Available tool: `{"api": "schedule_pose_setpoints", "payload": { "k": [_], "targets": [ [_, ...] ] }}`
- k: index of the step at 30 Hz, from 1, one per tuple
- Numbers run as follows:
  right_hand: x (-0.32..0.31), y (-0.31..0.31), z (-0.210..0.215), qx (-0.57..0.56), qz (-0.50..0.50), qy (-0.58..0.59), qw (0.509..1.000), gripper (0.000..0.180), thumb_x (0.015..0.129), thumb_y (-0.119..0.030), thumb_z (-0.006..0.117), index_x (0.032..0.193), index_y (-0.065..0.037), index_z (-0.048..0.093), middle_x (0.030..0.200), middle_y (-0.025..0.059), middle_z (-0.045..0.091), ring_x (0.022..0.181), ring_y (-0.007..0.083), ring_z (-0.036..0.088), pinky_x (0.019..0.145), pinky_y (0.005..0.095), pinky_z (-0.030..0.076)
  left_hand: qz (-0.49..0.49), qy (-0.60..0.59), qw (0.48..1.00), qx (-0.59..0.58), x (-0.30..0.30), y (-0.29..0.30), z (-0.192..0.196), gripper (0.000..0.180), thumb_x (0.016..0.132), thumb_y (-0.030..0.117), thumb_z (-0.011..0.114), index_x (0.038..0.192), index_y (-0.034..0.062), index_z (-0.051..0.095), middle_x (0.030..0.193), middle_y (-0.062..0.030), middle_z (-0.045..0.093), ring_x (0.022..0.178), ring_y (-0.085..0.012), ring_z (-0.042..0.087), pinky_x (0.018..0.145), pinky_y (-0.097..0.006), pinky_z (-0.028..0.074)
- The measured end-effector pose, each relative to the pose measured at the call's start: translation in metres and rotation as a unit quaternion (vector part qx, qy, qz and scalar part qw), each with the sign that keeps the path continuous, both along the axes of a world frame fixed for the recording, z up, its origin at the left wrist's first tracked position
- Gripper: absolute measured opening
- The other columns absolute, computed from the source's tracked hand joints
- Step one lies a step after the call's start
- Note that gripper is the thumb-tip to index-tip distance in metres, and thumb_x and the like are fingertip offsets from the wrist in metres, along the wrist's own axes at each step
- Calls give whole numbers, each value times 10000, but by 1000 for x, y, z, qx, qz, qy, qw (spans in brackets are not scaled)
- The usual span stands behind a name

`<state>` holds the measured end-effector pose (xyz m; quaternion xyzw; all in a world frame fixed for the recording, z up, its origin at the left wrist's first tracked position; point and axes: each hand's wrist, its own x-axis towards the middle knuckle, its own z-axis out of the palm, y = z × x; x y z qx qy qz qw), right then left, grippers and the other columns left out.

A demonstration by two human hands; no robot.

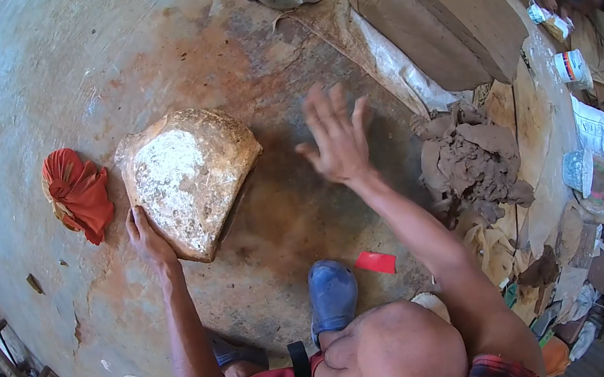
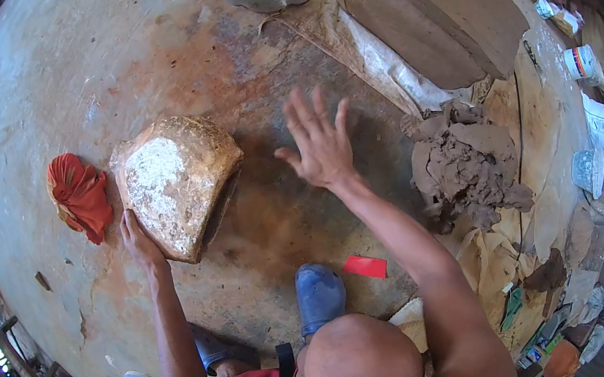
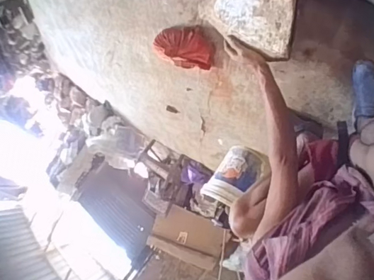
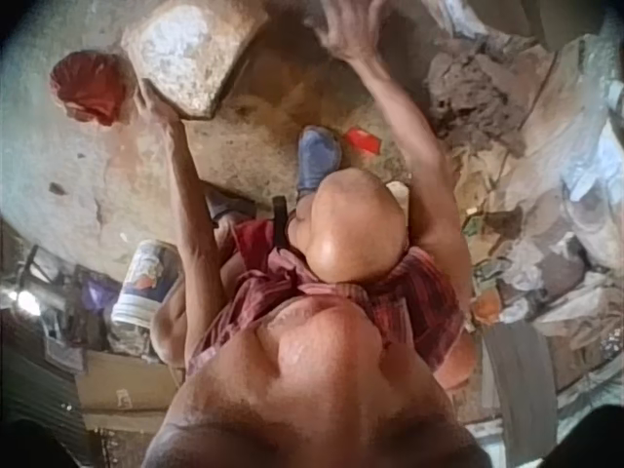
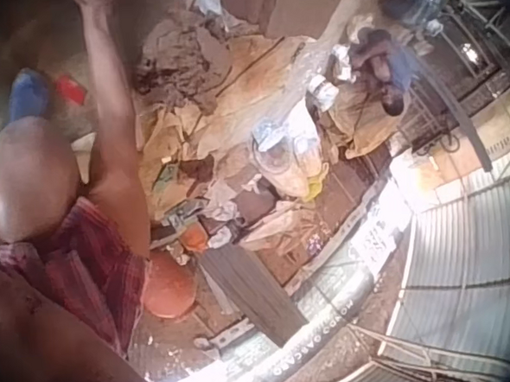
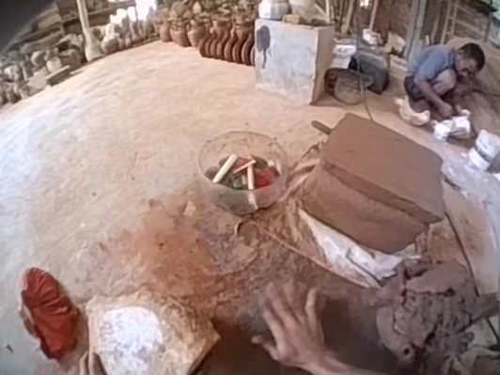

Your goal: The person joins two halves of a clay mold together. The person then rolls a piece of clay into a coil and presses it into the interior seam of the joined mold by hand.

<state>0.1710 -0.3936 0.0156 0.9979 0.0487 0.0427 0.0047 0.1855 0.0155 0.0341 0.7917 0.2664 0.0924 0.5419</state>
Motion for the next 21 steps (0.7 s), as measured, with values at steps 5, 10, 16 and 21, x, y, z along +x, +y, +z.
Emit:
{"api": "schedule_pose_setpoints", "payload": {
  "k": [5,10,16,21],
  "targets": [
    [15,10,8,137,5,-46,990,955,1002,-815,196,1730,-214,53,1800,113,9,1646,408,-5,1222,780,-26,6,-7,1000,22,1,12,4,511,1094,410,570,1349,-26,645,1231,-135,682,1132,-227,607,1022,-358,451],
    [30,-19,5,60,24,-125,990,980,984,-835,252,1731,-231,54,1803,101,24,1646,407,20,1206,803,-3,-1,5,1000,-9,-5,-9,1,508,1094,398,563,1355,-30,645,1246,-151,680,1143,-236,607,1035,-359,447],
    [62,6,11,144,46,-92,984,980,981,-848,234,1732,-241,68,1795,132,84,1640,431,42,1177,831,38,43,-11,999,-6,3,18,5,508,1091,392,562,1364,-29,642,1281,-160,677,1196,-246,606,1070,-359,440],
    [48,-31,-3,15,35,7,999,1039,935,-900,262,1731,-250,108,1783,187,93,1610,522,79,1157,851,42,14,-9,1000,-20,2,-7,5,513,1085,381,569,1376,-37,626,1279,-158,677,1186,-246,607,1065,-363,443]
  ]
}}
